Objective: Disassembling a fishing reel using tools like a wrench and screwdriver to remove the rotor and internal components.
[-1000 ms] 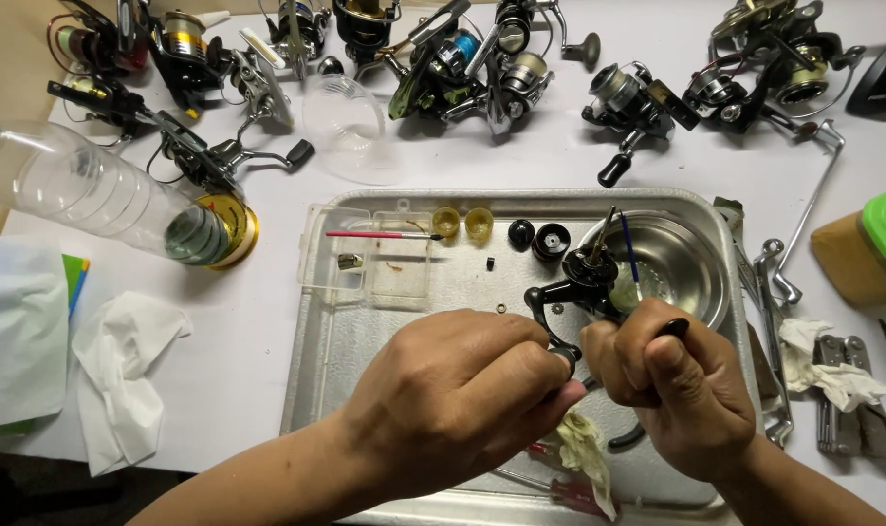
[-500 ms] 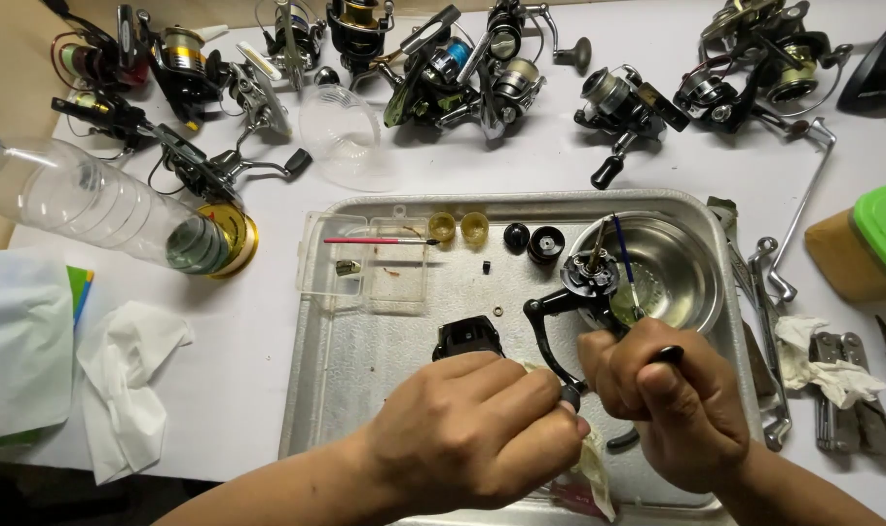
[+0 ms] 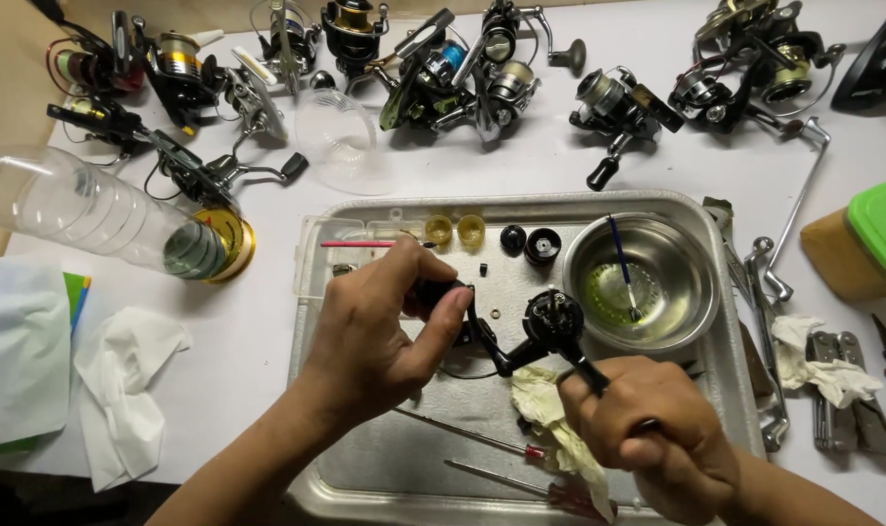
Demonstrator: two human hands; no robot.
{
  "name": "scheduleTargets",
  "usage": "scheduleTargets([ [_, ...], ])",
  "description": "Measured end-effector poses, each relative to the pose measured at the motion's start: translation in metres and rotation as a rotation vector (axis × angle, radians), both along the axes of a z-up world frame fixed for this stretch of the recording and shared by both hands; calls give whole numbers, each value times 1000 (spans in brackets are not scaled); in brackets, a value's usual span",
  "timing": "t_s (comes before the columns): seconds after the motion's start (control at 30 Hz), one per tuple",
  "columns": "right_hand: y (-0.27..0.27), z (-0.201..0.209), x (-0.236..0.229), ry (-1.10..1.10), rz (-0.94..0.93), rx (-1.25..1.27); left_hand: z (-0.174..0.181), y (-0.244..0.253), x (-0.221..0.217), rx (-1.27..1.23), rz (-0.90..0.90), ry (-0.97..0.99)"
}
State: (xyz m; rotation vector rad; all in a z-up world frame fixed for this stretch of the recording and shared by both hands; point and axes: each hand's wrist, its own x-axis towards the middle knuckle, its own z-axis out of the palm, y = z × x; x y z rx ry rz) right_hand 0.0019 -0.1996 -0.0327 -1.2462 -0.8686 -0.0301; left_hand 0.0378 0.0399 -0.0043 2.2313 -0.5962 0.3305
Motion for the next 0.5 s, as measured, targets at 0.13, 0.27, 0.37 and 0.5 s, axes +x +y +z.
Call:
scheduleTargets([
  [0.13, -28, -6, 2, 529, 123, 319, 5, 6, -6, -225, -187, 413],
  [0.27, -20, -3, 17, 592, 300, 504, -7, -6, -16, -520, -335, 633],
  [0.37, -21, -6, 17, 709, 344, 601, -17, -17, -22, -641, -241, 675],
  [0.5, -22, -8, 20, 752, 339, 607, -18, -28, -25, -761, -214, 714],
])
